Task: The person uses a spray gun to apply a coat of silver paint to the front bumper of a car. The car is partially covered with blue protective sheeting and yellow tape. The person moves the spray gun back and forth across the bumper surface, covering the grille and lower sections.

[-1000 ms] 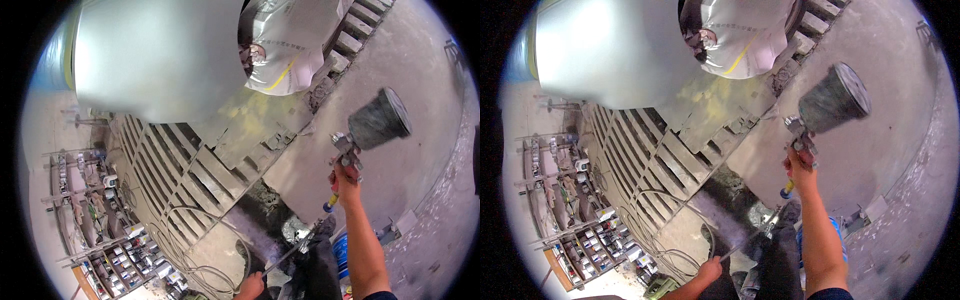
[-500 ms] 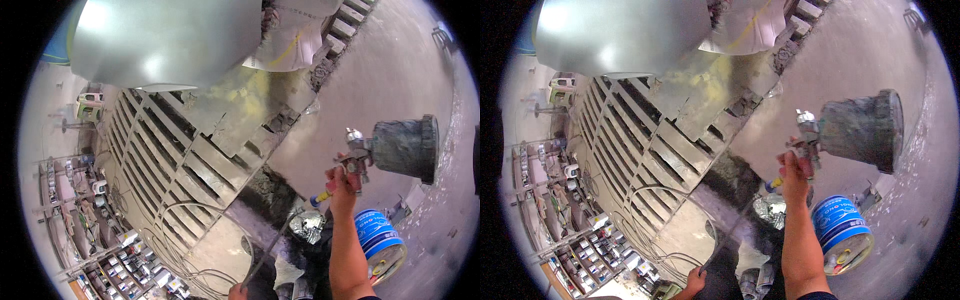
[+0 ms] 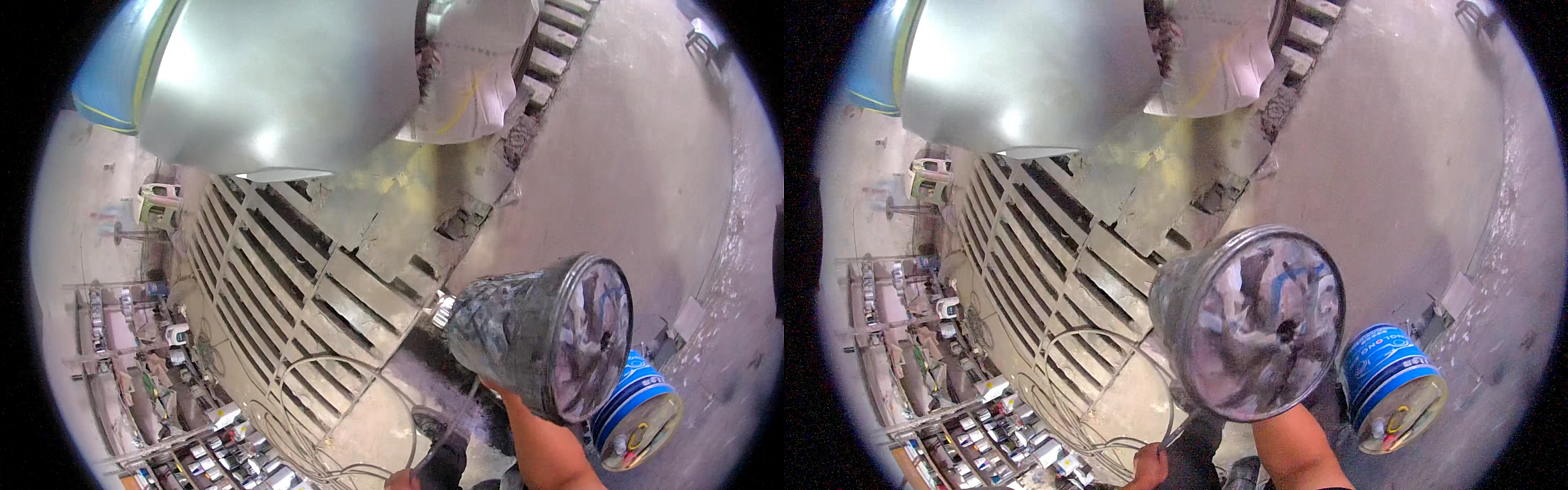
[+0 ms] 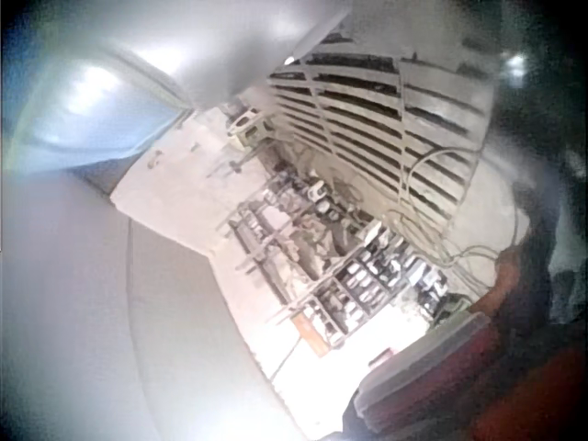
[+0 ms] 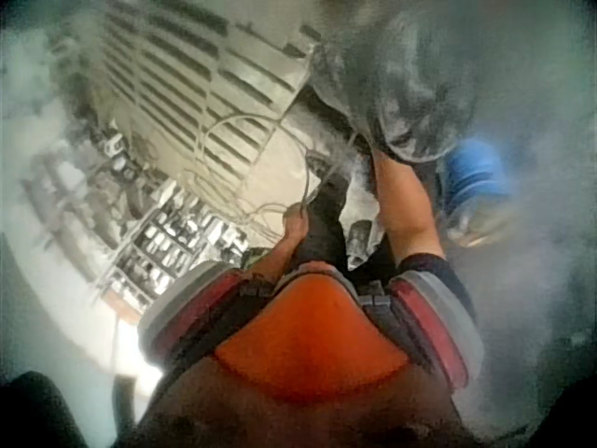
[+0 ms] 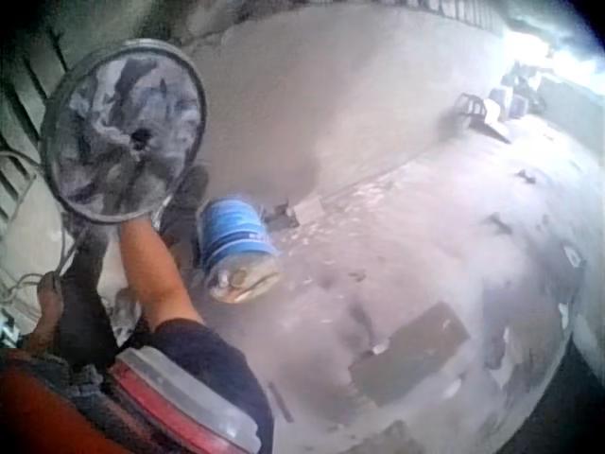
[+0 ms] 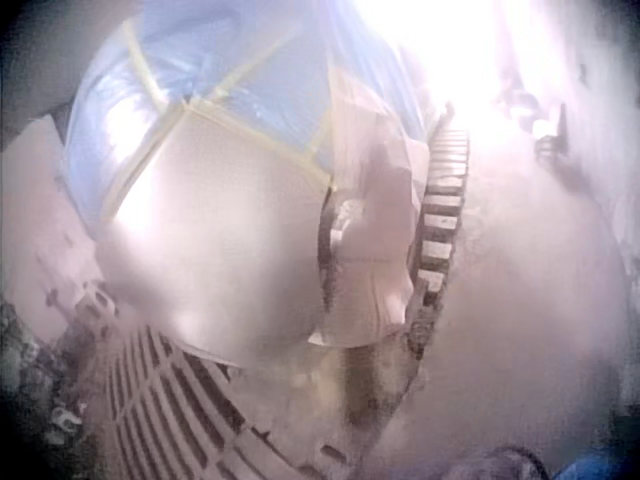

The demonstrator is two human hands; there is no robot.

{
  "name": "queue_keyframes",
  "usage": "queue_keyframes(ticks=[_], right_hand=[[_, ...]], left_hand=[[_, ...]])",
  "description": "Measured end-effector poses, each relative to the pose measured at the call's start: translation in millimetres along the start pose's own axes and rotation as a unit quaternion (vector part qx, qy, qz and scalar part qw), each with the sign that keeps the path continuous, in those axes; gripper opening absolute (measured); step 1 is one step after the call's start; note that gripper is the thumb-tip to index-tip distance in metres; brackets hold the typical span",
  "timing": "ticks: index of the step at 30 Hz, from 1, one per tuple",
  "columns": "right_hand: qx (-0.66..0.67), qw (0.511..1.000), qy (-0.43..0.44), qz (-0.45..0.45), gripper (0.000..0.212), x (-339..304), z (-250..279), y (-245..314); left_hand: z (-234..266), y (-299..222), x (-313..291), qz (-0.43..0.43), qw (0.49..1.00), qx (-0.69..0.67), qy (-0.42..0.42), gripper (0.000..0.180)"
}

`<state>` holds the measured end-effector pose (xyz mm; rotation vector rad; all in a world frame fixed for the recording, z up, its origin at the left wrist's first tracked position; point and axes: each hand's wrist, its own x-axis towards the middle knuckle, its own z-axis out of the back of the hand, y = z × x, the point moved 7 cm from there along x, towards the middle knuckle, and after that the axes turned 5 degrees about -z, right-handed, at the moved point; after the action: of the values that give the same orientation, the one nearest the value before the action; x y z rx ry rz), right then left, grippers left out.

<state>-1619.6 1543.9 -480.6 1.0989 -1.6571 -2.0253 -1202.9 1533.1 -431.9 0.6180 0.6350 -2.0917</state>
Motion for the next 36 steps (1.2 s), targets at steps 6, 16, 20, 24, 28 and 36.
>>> queue_keyframes(ticks=[6, 16, 20, 24, 28, 36], right_hand=[[-0.021, 1.0, -0.014, 0.01, 0.028, -4, 22, 23], [-0.048, 0.999, -0.008, 0.022, 0.027, -13, 36, 45], [-0.057, 0.998, -0.005, 0.023, 0.026, -19, 41, 50], [-0.053, 0.998, -0.012, 0.027, 0.026, -13, 49, 57], [-0.023, 0.998, -0.043, 0.04, 0.026, -3, 61, 76], [0.209, 0.949, -0.236, 0.012, 0.032, 5, 104, 131]], left_hand=[[30, -46, 0, -0.012, 0.999, -0.004, 0.034, 0.028], [9, -34, 4, 0.071, 0.994, 0.026, 0.085, 0.03], [20, -45, 5, 0.006, 0.999, 0.03, -0.031, 0.028], [18, -50, 9, 0.014, 0.999, 0.032, -0.001, 0.03], [20, -55, 9, -0.004, 0.999, 0.036, -0.027, 0.031], [28, -66, 12, -0.01, 0.999, 0.035, -0.011, 0.034]])
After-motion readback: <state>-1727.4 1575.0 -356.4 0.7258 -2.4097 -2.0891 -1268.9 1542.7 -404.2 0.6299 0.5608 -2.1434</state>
